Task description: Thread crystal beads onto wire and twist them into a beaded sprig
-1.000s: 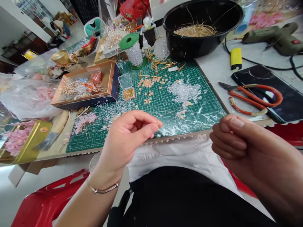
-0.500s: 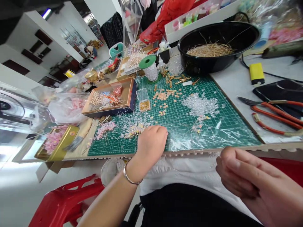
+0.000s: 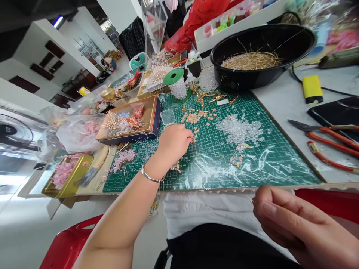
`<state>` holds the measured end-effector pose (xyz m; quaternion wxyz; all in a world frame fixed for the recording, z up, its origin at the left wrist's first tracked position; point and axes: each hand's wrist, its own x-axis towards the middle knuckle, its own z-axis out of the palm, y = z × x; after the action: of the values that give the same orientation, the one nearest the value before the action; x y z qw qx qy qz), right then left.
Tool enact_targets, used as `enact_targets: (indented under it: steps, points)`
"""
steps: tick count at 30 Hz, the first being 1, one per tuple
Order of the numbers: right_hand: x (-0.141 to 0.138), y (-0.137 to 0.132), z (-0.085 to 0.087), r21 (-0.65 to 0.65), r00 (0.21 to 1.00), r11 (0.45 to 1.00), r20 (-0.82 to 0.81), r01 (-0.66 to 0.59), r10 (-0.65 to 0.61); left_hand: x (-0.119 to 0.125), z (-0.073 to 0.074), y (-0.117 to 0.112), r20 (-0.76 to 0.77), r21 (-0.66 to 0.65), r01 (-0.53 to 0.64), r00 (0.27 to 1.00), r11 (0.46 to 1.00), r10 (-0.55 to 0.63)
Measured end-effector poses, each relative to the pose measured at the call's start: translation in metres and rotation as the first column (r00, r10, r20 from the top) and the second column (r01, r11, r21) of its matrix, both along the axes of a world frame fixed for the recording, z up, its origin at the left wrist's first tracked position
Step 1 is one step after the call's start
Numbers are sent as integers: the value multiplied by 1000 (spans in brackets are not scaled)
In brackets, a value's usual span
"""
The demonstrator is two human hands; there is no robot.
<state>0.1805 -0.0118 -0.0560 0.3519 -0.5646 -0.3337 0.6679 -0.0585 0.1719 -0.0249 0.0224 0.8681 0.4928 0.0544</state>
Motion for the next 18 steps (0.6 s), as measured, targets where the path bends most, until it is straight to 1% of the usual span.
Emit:
enact_targets:
  steps: [3,5,7,8,10,11,12,13,14,15,16,17,18]
  points:
    - [2,1,0,-123,990,992,-143,-16,-1,2,-9,4,14,-34,13,1000,999,-12]
    - [2,1,0,-138,986,990,-165,-18,-5,2,-12,6,40,-54,8,999,999,-6]
    - [2,0,-3,-154,980,988,-197,-32,1,1,-11,9,80,-81,-1,997,997,8]
    - [2,-2,-4,-165,977,986,-212,-36,0,0,-8,10,108,-95,-9,994,995,20]
    - [3,-4,-7,-189,974,981,-228,-46,2,0,3,7,183,-105,-39,981,994,58]
    - [4,-5,-8,-197,975,979,-224,-52,7,1,10,1,219,-92,-59,973,994,78]
    - [4,-5,-7,-198,977,978,-214,-58,14,3,17,-9,288,-93,-84,952,992,107]
    - [4,-5,-6,-190,980,980,-199,-63,24,7,24,-23,373,-111,-106,917,988,140]
    - [4,-4,-3,-171,982,983,-185,-71,39,12,30,-39,463,-144,-121,869,982,175]
    - [3,-3,1,-136,983,987,-173,-83,59,18,34,-58,668,-321,-92,684,943,294]
    - [1,-2,5,-86,985,993,-157,-86,72,26,36,-78,755,-504,8,490,864,436]
    - [-1,-2,9,-29,987,996,-140,-86,81,33,37,-97,738,-648,131,349,750,577]
    - [-3,-1,13,29,989,996,-119,-81,84,40,36,-115,672,-740,233,248,630,698]
